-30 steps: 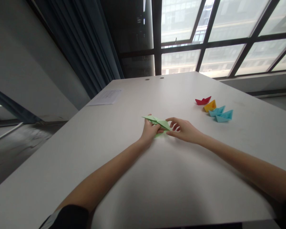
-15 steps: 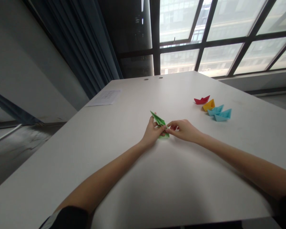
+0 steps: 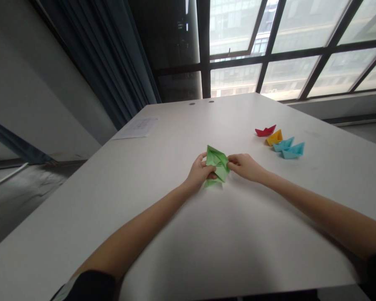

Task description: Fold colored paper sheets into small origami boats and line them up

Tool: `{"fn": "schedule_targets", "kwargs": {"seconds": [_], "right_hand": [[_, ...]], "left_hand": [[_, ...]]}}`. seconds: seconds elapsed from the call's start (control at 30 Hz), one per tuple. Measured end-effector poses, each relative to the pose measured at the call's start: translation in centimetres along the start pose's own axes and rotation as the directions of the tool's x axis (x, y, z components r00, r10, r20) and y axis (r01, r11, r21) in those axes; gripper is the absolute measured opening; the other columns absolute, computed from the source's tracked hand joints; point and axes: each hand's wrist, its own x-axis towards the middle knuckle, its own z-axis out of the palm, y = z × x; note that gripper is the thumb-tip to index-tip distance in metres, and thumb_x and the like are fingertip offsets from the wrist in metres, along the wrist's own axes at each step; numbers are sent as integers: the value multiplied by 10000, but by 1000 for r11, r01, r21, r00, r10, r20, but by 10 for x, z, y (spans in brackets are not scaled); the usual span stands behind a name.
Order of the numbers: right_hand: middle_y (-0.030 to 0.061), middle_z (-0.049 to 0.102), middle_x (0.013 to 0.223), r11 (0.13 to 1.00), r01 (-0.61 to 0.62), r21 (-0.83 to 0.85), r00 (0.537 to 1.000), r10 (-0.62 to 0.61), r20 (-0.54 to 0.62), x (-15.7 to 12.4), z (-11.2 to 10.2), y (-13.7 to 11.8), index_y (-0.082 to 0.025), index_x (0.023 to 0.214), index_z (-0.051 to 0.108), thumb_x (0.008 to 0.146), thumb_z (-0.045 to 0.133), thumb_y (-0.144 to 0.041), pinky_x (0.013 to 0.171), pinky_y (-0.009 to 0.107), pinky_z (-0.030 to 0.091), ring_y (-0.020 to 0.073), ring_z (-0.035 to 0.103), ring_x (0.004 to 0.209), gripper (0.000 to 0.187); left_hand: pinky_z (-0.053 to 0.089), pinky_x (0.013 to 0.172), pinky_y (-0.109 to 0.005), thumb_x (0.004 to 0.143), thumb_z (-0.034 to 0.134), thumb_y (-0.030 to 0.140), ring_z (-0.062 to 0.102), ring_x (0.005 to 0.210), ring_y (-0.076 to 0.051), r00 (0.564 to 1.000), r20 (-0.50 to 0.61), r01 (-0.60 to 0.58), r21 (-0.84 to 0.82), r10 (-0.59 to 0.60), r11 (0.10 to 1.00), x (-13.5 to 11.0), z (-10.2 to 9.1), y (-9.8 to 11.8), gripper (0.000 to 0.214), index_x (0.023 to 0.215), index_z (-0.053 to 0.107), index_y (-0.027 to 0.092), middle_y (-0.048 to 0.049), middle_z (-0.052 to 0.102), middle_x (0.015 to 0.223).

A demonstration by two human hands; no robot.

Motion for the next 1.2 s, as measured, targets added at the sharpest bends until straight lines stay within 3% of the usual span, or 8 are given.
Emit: {"fn": "schedule_targets", "kwargs": {"seconds": [0.23, 0.4, 0.6, 0.73, 0.87, 1.03, 1.2], "right_hand": [[-6, 626, 627, 975, -91, 201, 996, 85, 37, 2, -3, 6, -172, 710, 624, 718, 430, -225, 601, 222, 390, 126, 567, 620, 201], [-13, 602, 584, 975, -97, 199, 995, 96, 12, 2, -6, 6, -175, 598, 573, 719, 433, -256, 559, 227, 375, 115, 532, 563, 203], [3, 586, 578, 970, -85, 226, 996, 81, 24, 4, -15, 14, -171, 575, 534, 726, 405, -245, 556, 231, 386, 123, 535, 577, 212], [6, 569, 580, 963, -92, 251, 993, 71, 90, 6, -20, 19, -172, 558, 510, 736, 403, -246, 565, 234, 406, 125, 537, 589, 221], [20, 573, 595, 942, -130, 308, 984, 85, 156, 6, -23, 20, -172, 556, 503, 742, 410, -249, 574, 244, 433, 133, 538, 600, 221], [43, 576, 603, 878, -205, 432, 968, 116, 224, 8, -22, 23, -162, 594, 524, 730, 443, -251, 565, 244, 456, 143, 548, 620, 182], [32, 582, 605, 897, -192, 399, 975, 126, 185, 8, -20, 24, -162, 588, 518, 717, 447, -251, 558, 236, 444, 137, 553, 611, 173]], "left_hand": [[419, 404, -152, 580, 545, 64, 526, 471, -76, 983, 170, 105, -234, -66, 967, 0, -5, 6, 310, 874, 497, 152, 9, 571, 641], [397, 407, -140, 555, 502, 44, 485, 447, -53, 986, 158, 99, -316, -51, 944, 1, -6, 8, 214, 745, 499, 144, 27, 521, 600], [438, 468, -168, 539, 454, 44, 513, 505, -73, 982, 163, 156, -388, -99, 909, 3, -11, 9, 254, 765, 528, 134, 10, 546, 647], [476, 545, -204, 510, 443, 44, 562, 574, -107, 978, 176, 174, -377, -114, 910, 3, -13, 8, 304, 787, 533, 132, -11, 585, 688], [486, 594, -229, 487, 444, 42, 589, 636, -133, 989, 113, 134, -363, -100, 922, 5, -14, 5, 398, 866, 507, 146, -11, 592, 716], [420, 493, -184, 495, 458, 52, 540, 533, -105, 998, -36, 40, -307, -54, 951, 7, -18, 1, 479, 938, 398, 227, 56, 535, 632], [313, 407, -142, 549, 535, 106, 418, 417, -52, 992, -128, -6, -63, -3, 998, 11, -21, -6, 215, 738, 476, 190, 78, 457, 525]]}}
